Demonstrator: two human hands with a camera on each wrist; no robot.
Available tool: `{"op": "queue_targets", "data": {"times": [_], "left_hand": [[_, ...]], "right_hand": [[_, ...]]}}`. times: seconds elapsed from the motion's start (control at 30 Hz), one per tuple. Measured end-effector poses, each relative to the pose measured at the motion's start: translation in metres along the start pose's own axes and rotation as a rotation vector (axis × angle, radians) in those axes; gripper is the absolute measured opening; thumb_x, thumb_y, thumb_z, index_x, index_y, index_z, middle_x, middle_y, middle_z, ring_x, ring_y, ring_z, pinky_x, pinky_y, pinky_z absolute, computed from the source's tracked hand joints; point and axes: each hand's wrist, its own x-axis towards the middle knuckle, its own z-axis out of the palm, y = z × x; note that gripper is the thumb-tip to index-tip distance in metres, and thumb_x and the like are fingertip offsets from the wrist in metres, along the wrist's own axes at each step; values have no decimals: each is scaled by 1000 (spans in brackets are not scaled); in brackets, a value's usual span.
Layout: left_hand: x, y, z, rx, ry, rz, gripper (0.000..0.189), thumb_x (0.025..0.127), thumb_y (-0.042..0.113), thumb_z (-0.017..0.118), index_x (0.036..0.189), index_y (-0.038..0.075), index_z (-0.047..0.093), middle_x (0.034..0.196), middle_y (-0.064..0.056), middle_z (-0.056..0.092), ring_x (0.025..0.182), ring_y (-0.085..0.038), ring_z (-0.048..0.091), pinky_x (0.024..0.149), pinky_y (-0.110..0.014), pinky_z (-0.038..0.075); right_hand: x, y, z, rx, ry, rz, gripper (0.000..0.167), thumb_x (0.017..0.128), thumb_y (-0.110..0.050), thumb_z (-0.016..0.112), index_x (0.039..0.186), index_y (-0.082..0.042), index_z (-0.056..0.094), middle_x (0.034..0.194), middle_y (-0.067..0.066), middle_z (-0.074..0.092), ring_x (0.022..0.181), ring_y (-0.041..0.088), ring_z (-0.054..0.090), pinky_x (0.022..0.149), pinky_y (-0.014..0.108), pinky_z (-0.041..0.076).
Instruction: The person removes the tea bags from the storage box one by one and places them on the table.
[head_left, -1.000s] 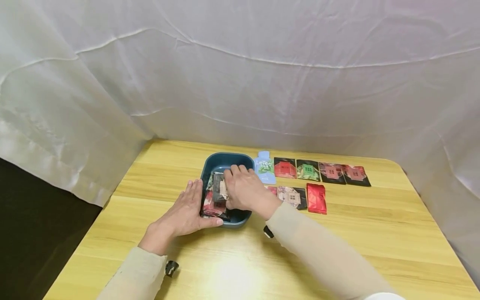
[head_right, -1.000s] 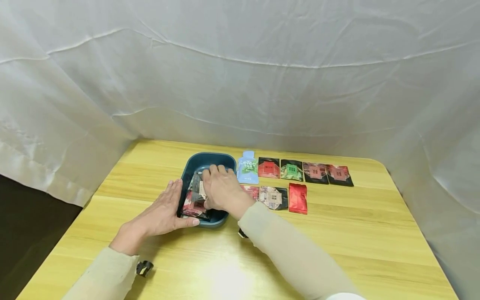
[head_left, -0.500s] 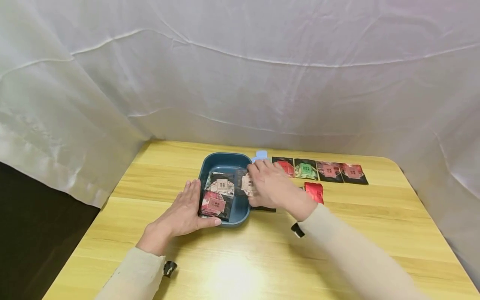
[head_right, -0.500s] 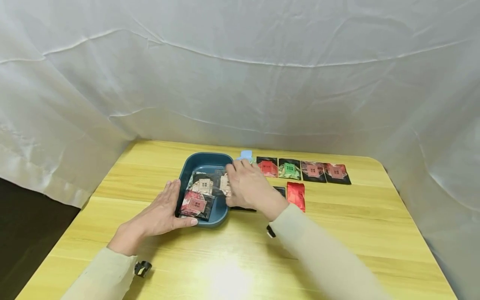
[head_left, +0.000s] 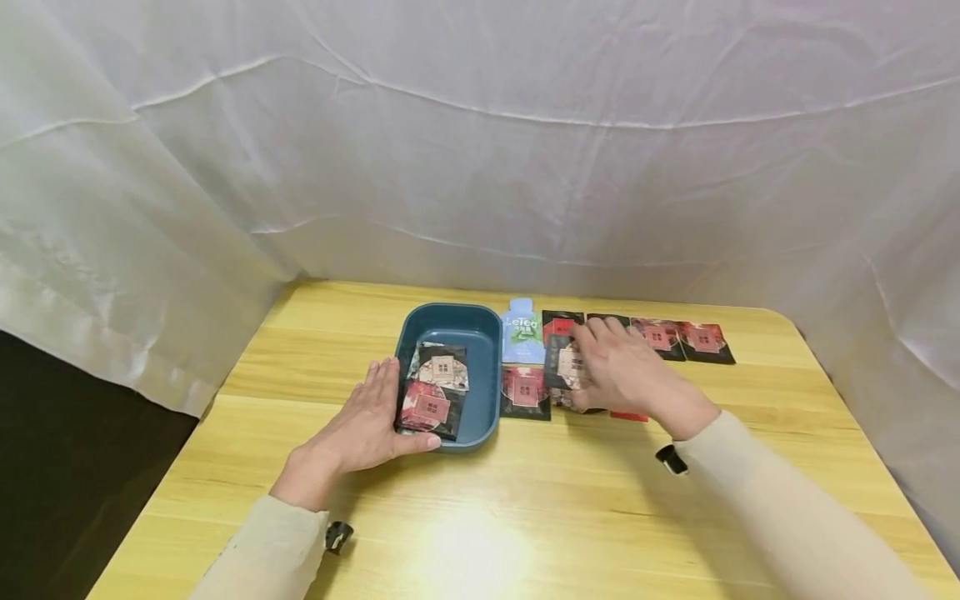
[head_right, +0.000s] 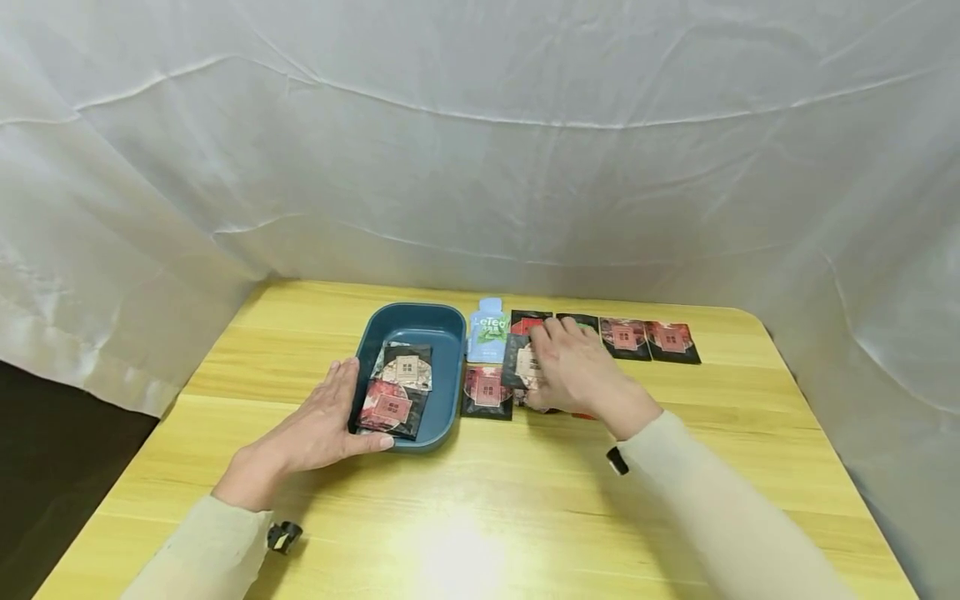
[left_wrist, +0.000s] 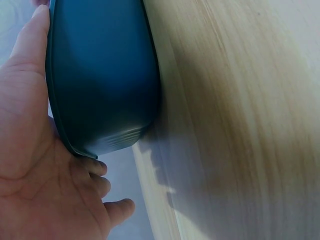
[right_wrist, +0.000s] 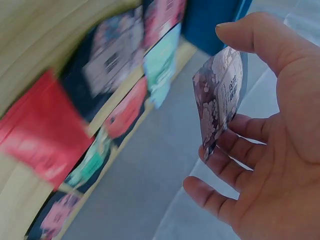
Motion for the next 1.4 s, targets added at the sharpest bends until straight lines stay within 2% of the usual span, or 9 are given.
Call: {"op": "queue_targets", "data": {"times": [0.13,0.37,0.57,0.7,0.83,1.07,1.3,1.4], "left_hand": [[2,1,1,-1,-8,2,142,81,87,64,166,-7,0,175,-28,2,163,-45,0,131,-61,12],[1,1,1,-6,-5,-6,142,82,85,65,166,-7,-2,175,-28,1,163,-45,-1,131,-61,12],[0,0,1,1,-5,-3,142,81,86,65,166,-7,-1,175,-28,1,163,-45,-1,131,-61,11],[0,0,1,-3,-9,-8,143,81,86,65,166,-7,-2,175,-28,0,163,-45,-2,131,-62,11],[-1,0,-1,-8,-11,-11,143,81,86,65,166,-7,-3,175,-27,-1,163,-45,-3,131,-62,10],[-1,1,-2,-18,-15,-8,142,82,86,65,166,-7,-3,175,-28,-1,163,-45,-3,131,-63,9],[-1,1,-2,-9,-6,-5,141,82,84,66,166,-8,-1,175,-29,2,162,-47,-1,131,-62,11],[0,1,-2,-7,-2,0,141,82,84,66,165,-8,0,174,-29,3,162,-47,0,131,-63,12]], "right_hand": [[-14,22,-1,-9,-4,27,91,76,-48,89,140,3,51,128,21,59,118,41,55,105,66,48],[-32,62,1,-32,-68,109,94,75,-43,87,146,5,47,142,29,55,132,52,50,108,76,41],[-48,101,9,-42,-133,158,96,74,-42,85,148,6,46,144,34,52,133,58,46,104,80,40],[-56,119,13,-29,-195,192,100,75,-41,85,151,8,43,153,39,42,139,64,39,104,83,37],[-60,127,17,4,-248,224,106,77,-39,86,157,8,36,162,41,27,144,67,28,108,85,29],[-58,134,28,36,-276,227,99,74,-33,87,153,5,42,162,42,26,147,66,24,107,87,28],[-53,135,35,73,-324,249,104,75,-33,90,157,4,39,166,44,10,149,69,11,110,87,23],[-53,135,38,61,-325,245,103,73,-33,90,157,3,40,164,44,15,148,70,11,109,87,23]]}}
